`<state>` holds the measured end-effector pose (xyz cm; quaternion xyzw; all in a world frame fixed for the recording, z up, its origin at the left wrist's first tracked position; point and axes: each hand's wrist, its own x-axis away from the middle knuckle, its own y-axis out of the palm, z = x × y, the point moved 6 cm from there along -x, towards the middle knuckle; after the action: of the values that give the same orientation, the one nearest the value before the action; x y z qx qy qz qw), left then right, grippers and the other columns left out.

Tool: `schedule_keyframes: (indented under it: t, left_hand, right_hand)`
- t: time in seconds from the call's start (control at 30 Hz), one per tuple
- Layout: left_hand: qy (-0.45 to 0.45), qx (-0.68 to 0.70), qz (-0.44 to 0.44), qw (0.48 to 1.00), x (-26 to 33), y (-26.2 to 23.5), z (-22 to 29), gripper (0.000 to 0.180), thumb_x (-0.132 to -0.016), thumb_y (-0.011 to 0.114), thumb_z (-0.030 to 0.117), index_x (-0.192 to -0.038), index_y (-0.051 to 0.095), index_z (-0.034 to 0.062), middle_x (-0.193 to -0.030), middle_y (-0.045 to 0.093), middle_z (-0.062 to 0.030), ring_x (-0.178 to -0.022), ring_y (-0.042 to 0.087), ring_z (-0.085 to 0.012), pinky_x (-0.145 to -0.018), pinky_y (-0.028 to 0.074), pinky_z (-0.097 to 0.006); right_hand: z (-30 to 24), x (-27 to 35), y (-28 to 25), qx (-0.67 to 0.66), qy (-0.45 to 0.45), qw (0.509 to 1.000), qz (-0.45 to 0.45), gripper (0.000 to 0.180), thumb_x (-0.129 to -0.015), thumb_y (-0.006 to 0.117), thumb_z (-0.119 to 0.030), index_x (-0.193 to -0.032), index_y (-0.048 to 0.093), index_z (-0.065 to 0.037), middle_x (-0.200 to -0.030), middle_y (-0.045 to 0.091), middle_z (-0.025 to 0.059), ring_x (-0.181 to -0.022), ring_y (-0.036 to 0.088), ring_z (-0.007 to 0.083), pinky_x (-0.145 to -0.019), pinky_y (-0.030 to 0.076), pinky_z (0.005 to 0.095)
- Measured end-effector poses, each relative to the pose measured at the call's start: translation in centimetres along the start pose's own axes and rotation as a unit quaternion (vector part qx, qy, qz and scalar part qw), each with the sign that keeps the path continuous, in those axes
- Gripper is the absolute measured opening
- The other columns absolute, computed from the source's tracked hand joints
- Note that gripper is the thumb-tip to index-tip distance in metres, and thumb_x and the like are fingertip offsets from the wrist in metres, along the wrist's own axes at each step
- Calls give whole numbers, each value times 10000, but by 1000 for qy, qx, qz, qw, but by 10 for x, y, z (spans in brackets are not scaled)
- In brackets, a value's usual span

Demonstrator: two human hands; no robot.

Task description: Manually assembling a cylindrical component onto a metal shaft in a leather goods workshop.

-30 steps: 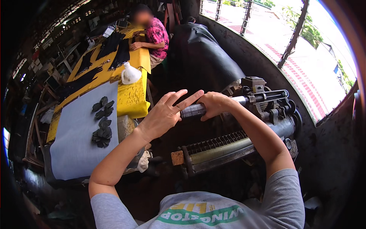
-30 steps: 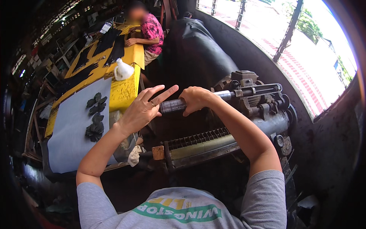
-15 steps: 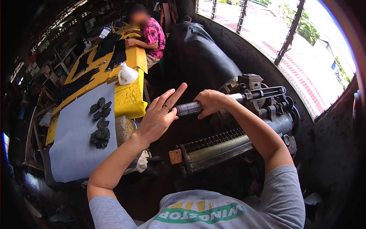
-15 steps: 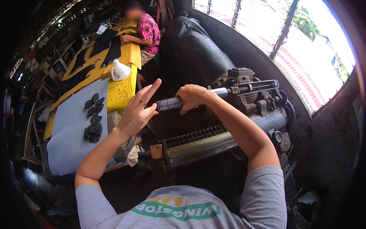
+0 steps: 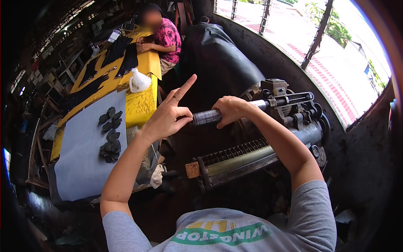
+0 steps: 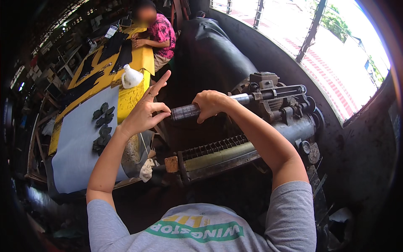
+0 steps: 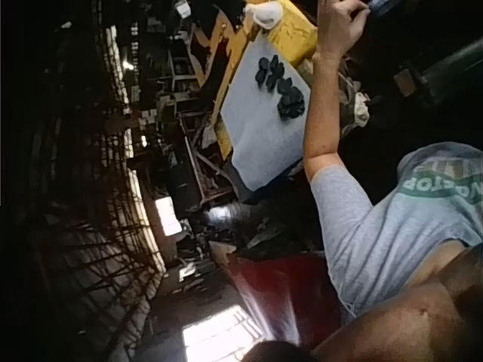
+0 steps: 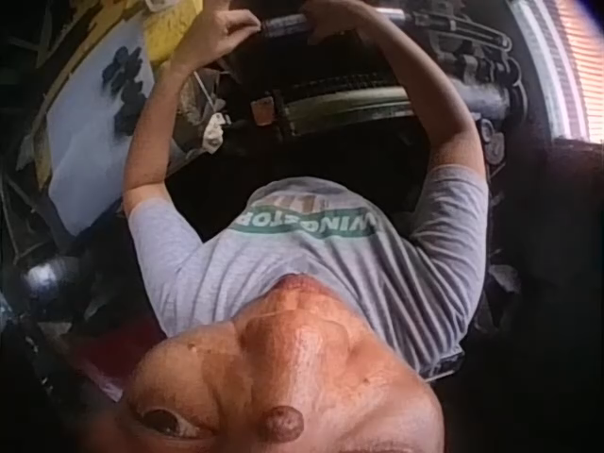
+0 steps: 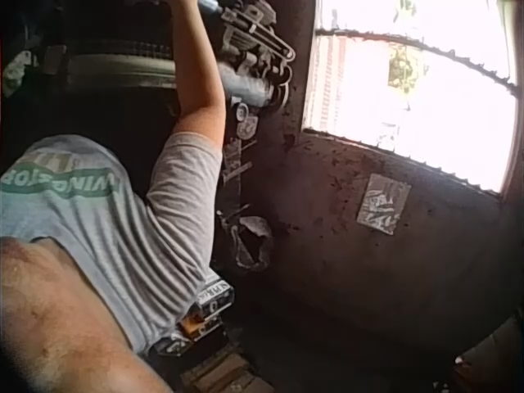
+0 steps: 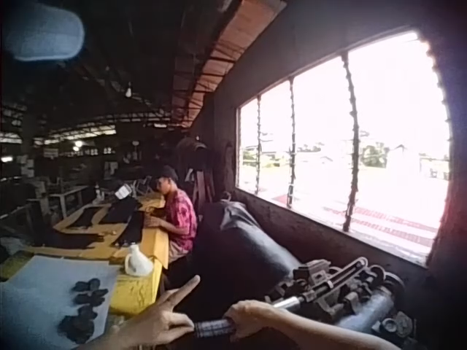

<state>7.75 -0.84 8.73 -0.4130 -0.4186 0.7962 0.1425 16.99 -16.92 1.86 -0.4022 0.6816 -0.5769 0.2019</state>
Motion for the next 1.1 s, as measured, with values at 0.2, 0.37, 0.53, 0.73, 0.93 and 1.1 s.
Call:
schedule_keyframes:
  t: [0.2, 0.37, 0.53, 0.73, 0.93, 1.1]
  left_hand:
    - [-49, 29, -49, 997, -14, 2, -13, 41, -653, 710, 55, -639, 680, 32, -1587, 170, -61, -1326, 385, -339, -1038, 387, -395]
    - [-125, 92, -85, 984, -19, 9, -29, 35, -621, 724, 87, -627, 704, 59, -1564, 207, -158, -1352, 358, -371, -1090, 331, -410]
    - [-250, 163, -105, 949, -13, 12, -44, 106, -591, 731, 99, -690, 736, 60, -1481, 254, -335, -1331, 395, -399, -1071, 352, -417]
    - [-276, 149, -146, 938, -14, 18, -47, 121, -643, 748, 132, -750, 733, 76, -1483, 269, -322, -1350, 379, -364, -938, 444, -380]
    - [-300, 126, -120, 938, -17, 17, -42, 121, -563, 758, 91, -637, 703, 13, -1112, 624, -309, -1382, 329, -354, -1061, 382, -359]
    - [-314, 87, -112, 939, -11, 21, -41, 130, -557, 753, 111, -635, 701, 21, -1227, 561, -320, -1357, 370, -348, -1057, 391, -360]
  right_hand:
    - [-6, 4, -4, -15, 43, 999, -22, 445, -604, 799, -312, -946, 711, -42, -775, 700, 139, -758, 687, 282, -735, 538, 371]
    - [-1, 1, 0, -6, 0, 1000, 7, 395, -637, 783, -334, -906, 702, -56, -662, 680, 78, -580, 674, 198, -595, 548, 316]
    - [-3, -2, 0, -12, 1, 1000, 4, 381, -644, 785, -316, -911, 704, -56, -670, 684, 79, -578, 674, 198, -596, 549, 319]
    - [-3, 4, -4, -18, 6, 1000, 7, 396, -637, 791, -301, -937, 709, -56, -663, 681, 89, -588, 675, 202, -595, 545, 325]
    - [-6, 4, -4, -7, 18, 1000, 11, 408, -635, 791, -300, -952, 711, -58, -660, 681, 88, -622, 682, 206, -621, 547, 333]
    - [-6, 3, -5, -13, 60, 998, -15, 471, -601, 816, -313, -967, 712, -35, -793, 704, 137, -763, 691, 276, -737, 543, 369]
